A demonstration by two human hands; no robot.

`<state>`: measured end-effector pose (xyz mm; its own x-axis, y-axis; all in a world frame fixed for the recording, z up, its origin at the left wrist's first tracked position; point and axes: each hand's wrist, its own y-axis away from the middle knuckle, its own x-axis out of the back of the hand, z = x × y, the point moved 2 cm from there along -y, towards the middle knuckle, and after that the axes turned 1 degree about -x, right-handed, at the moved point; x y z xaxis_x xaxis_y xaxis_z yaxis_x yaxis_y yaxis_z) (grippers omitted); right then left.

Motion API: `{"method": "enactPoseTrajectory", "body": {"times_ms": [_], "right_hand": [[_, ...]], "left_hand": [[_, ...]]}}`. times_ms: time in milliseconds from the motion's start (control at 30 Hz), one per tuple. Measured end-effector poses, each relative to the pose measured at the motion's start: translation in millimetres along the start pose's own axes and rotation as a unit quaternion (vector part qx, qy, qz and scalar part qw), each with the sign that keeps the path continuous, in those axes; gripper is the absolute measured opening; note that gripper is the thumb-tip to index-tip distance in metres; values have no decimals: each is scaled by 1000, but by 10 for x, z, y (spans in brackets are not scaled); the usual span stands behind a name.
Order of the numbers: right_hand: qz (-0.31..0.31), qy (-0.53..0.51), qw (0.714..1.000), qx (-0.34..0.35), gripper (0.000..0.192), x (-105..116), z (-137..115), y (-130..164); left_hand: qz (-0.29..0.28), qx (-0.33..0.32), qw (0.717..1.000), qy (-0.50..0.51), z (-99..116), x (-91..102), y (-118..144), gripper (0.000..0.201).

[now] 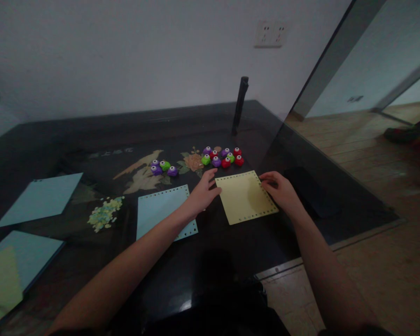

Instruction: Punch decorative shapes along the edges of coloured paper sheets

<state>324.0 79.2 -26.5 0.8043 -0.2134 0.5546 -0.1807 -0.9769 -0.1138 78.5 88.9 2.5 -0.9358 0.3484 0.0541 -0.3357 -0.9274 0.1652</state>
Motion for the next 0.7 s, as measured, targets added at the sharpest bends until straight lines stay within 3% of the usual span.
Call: {"method": "enactPoseTrajectory", "body": {"times_ms": [167,267,367,533,600,700], "right_hand": [[38,9,999,21,18,41,-40,-2],[64,2,997,34,16,53,-69,2],[60,-11,997,46,17,29,-210,38],[-20,-6,994,106,17,-195,-750,136],[-73,4,985,157,16,-377,-980,162],[-171,54,951,251,18,-733,-1233,171]], "left_hand": [[16,-60,994,-90,39,192,80,56],[46,-126,976,-170,27,492,225,48],[98,-158,940,-287,-56,903,420,40],[165,-160,856,-463,-244,1493,717,40],[185,-136,842,-488,-301,1640,774,40],[172,-111,840,-502,-347,1749,799,34]]}}
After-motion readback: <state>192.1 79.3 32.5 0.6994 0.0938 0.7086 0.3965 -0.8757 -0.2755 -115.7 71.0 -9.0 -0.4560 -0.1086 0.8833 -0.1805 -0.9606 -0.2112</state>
